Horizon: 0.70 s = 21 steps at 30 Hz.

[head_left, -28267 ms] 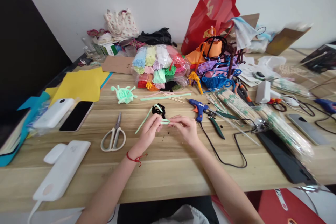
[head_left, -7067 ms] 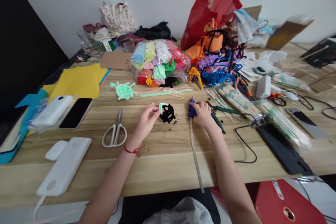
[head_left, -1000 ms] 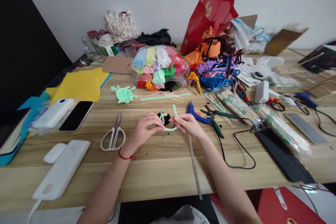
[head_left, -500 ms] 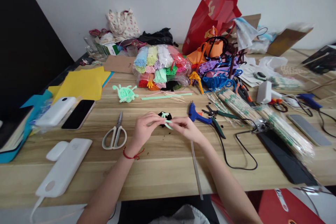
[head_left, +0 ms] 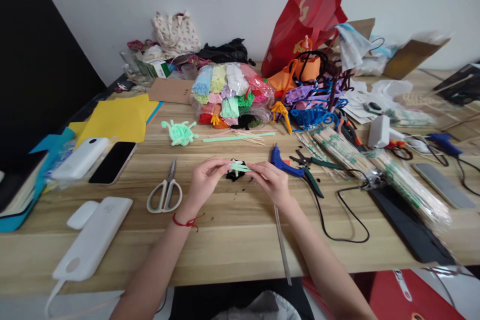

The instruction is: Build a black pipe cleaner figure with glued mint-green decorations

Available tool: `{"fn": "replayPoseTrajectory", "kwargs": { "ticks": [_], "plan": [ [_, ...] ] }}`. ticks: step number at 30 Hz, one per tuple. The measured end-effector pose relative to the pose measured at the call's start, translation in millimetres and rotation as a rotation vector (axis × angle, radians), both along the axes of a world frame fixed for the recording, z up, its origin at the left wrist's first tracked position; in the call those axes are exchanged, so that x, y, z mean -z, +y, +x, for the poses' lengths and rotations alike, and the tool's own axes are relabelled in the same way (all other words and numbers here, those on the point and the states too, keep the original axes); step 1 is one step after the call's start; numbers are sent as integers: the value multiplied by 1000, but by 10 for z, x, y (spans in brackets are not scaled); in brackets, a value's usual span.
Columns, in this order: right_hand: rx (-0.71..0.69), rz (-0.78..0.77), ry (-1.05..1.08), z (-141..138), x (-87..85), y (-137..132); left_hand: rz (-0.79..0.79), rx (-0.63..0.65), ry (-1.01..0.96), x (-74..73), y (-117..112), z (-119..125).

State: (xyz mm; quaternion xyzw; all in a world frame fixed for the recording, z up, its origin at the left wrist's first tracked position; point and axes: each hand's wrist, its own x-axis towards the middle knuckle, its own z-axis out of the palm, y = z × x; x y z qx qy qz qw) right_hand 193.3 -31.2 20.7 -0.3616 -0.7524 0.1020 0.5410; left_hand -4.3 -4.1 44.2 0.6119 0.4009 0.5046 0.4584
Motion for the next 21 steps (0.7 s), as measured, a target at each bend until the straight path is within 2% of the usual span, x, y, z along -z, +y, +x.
{"fn": "replayPoseTrajectory", "kwargs": {
  "ticks": [3,6,11,13,17,21],
  "plan": [
    [-10,-4,12,28,-17,9,-72,109,37,-13,33,-54],
    [1,-49,80,22,-47,18,-104,145,36,-18,53,-94],
    [59,-182,209,-24,-69,6,-209,249,-167,9,54,-98],
    [72,-244,237,-38,-73,-5,-236,279,-189,18,44,-89],
    [14,-328,268,-53,-88,-18,-203,333,-43,-11,1,-77],
    [-53,-381,291,-58,-94,-21,-148,299,67,-54,-33,-66]
  ]
}}
